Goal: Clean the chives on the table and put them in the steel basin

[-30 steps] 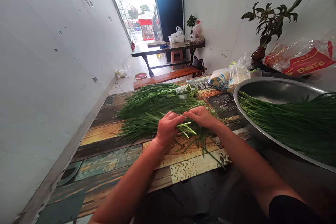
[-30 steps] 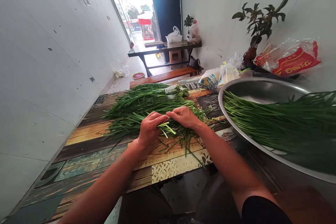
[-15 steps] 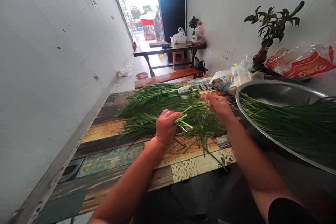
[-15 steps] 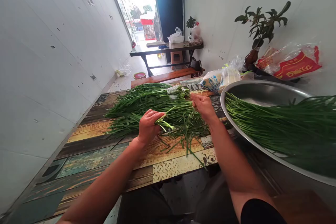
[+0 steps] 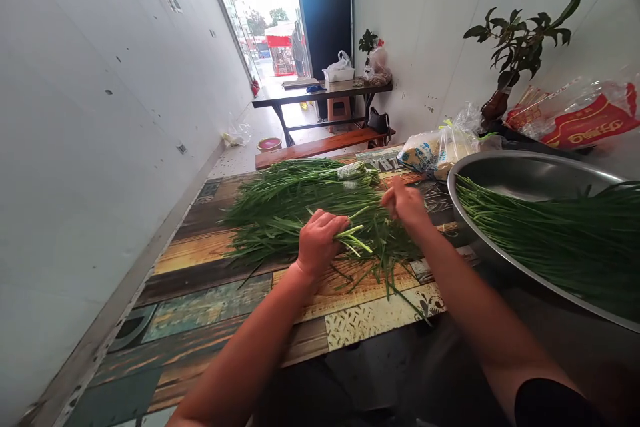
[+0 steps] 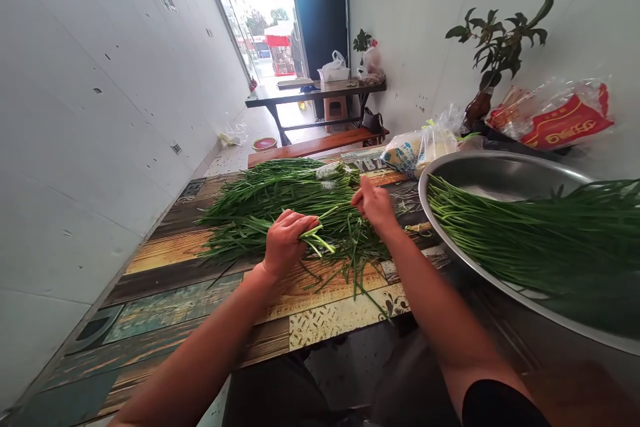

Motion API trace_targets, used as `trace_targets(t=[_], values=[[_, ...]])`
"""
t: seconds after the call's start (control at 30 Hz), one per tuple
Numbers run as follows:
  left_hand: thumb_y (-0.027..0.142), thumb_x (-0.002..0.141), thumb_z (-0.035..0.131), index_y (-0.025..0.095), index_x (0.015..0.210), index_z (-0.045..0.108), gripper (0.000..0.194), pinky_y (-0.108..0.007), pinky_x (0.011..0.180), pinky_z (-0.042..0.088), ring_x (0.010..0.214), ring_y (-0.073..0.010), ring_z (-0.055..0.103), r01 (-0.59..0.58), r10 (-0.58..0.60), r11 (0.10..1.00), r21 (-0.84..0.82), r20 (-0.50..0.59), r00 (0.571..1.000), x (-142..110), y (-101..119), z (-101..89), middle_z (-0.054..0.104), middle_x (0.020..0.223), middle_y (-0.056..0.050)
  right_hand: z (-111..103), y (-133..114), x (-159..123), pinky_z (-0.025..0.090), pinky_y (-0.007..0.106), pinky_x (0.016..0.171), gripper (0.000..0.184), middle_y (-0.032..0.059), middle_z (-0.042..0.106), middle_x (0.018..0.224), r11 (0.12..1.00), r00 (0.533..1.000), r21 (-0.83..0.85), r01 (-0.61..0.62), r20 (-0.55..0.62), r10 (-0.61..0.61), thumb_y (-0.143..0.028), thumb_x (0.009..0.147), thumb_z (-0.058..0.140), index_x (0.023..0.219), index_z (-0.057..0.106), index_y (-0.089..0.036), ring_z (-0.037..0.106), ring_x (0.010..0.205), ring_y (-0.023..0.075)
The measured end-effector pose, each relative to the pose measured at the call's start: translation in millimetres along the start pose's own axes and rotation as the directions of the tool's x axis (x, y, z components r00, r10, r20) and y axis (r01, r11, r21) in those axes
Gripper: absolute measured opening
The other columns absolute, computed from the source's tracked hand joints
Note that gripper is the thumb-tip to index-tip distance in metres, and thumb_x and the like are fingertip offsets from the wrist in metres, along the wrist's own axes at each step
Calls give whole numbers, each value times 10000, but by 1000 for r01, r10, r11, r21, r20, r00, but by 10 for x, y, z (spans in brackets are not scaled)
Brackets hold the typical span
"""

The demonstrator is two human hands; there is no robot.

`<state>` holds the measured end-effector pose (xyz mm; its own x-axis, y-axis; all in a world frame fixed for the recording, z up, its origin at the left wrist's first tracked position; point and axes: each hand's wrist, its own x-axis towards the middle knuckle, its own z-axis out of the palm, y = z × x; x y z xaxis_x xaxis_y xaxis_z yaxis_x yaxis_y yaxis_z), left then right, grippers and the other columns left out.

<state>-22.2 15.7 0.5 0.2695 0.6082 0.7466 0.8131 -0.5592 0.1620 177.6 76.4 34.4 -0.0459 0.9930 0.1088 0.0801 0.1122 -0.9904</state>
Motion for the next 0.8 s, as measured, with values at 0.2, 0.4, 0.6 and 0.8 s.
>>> trace_targets(t=[0.2,0.4,0.6,0.8], values=[[260,929,505,189,927,668,178,-282,702,424,733,-153,562,-30,32,999,37,-48,998,-4,18,11,687,787,-37,198,-69,-234,301,229,432,414,-2,564,491,975,875,-198,101,483,8,-548,690,662,591,666,-146,410,428,75],[245,919,516,181,908,647,146,-284,733,435,755,-159,571,33,-32,999,8,-142,989,12,-12,-17,696,825,-40,-169,60,62,431,290,577,347,73,669,753,833,965,-522,182,-69,-254,-394,860,467,860,706,-142,539,583,155],[243,919,503,181,925,640,150,-291,734,443,761,-169,578,128,-130,991,-21,-225,966,-4,-43,-33,682,759,-32,-307,216,192,434,350,864,268,100,688,1031,409,952,-887,217,99,-291,-244,866,486,965,728,-186,590,953,240],[251,932,475,192,1063,606,194,-292,762,471,812,-156,622,162,-183,982,-97,-273,945,-41,-102,-7,676,875,-40,-188,249,161,412,360,868,191,93,670,1004,351,904,-855,381,265,-336,-258,824,607,950,732,-188,543,983,254]])
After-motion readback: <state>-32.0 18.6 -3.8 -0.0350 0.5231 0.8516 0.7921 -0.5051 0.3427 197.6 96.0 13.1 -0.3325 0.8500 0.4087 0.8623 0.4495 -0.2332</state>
